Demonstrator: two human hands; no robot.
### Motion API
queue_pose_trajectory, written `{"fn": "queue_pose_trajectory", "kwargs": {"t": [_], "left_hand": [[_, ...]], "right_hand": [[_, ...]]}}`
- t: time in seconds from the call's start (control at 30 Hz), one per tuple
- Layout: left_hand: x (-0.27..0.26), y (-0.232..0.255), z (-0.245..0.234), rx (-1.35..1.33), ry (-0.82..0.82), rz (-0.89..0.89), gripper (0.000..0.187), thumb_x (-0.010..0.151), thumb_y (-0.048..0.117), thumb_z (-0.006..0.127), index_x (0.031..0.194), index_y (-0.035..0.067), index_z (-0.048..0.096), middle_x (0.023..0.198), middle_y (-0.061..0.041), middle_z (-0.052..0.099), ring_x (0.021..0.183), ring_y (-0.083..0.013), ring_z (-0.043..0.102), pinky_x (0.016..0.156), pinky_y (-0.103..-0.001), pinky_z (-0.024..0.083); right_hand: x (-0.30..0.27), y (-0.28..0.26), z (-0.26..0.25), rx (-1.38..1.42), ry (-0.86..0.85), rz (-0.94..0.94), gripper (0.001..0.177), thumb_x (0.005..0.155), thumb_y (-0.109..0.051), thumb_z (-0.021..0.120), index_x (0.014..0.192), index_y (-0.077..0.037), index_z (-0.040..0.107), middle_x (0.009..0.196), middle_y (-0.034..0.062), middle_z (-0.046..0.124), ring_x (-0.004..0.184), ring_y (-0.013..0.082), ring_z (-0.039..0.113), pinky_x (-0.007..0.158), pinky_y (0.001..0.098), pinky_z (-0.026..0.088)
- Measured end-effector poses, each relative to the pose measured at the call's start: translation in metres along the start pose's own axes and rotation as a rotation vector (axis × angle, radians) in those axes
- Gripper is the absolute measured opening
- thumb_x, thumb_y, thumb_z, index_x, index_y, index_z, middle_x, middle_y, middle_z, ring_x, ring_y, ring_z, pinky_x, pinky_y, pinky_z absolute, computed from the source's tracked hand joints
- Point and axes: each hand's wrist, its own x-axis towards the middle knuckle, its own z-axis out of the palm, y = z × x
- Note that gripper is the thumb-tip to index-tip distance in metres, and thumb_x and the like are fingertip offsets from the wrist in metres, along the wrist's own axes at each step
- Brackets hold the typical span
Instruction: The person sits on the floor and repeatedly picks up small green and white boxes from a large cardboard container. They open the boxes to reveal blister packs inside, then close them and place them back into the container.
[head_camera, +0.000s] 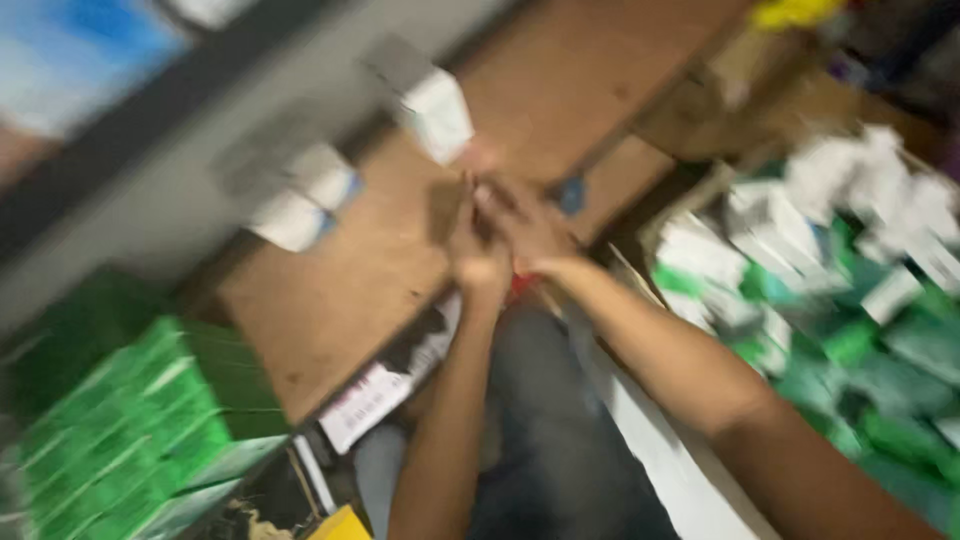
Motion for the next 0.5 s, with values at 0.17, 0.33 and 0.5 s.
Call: {"fn": "queue_pose_trajectory", "kwargs": {"t": [0.17,0.33,0.5], "left_hand": [[-0.152,-0.016,0.006,-0.439,-0.174,-0.266,0.057,0.11,0.028,0.042,0.159,-0.001,0.033,0.16,-0.016,0.042,0.145,-0.0268,0.045,0.119,-0.037,0.04],[-0.278,-0.033,0.02,-0.199,-0.313,-0.396,0.052,0.112,0.02,0.04,0.16,0.002,0.033,0.163,-0.017,0.043,0.147,-0.0284,0.048,0.118,-0.035,0.042],[-0.318,0.014,0.021,-0.333,-0.416,-0.621,0.065,0.092,-0.001,0.054,0.155,0.005,0.037,0.151,-0.017,0.051,0.133,-0.0285,0.056,0.105,-0.034,0.048]], "right_hand": [[-0.138,-0.033,0.014,-0.25,-0.01,-0.128,0.049,0.106,-0.019,0.059,0.152,-0.008,0.047,0.17,0.0236,0.019,0.161,0.0364,0.013,0.128,0.0464,0.014],[-0.236,-0.045,-0.004,-0.451,-0.096,0.204,0.033,0.094,-0.012,0.071,0.127,-0.011,0.071,0.161,0.0237,0.041,0.154,0.0368,0.032,0.121,0.0464,0.03],[-0.282,-0.062,-0.067,-0.268,-0.091,0.42,0.029,0.091,-0.014,0.067,0.12,-0.008,0.071,0.128,0.015,0.068,0.113,0.0244,0.069,0.097,0.0382,0.055]]}}
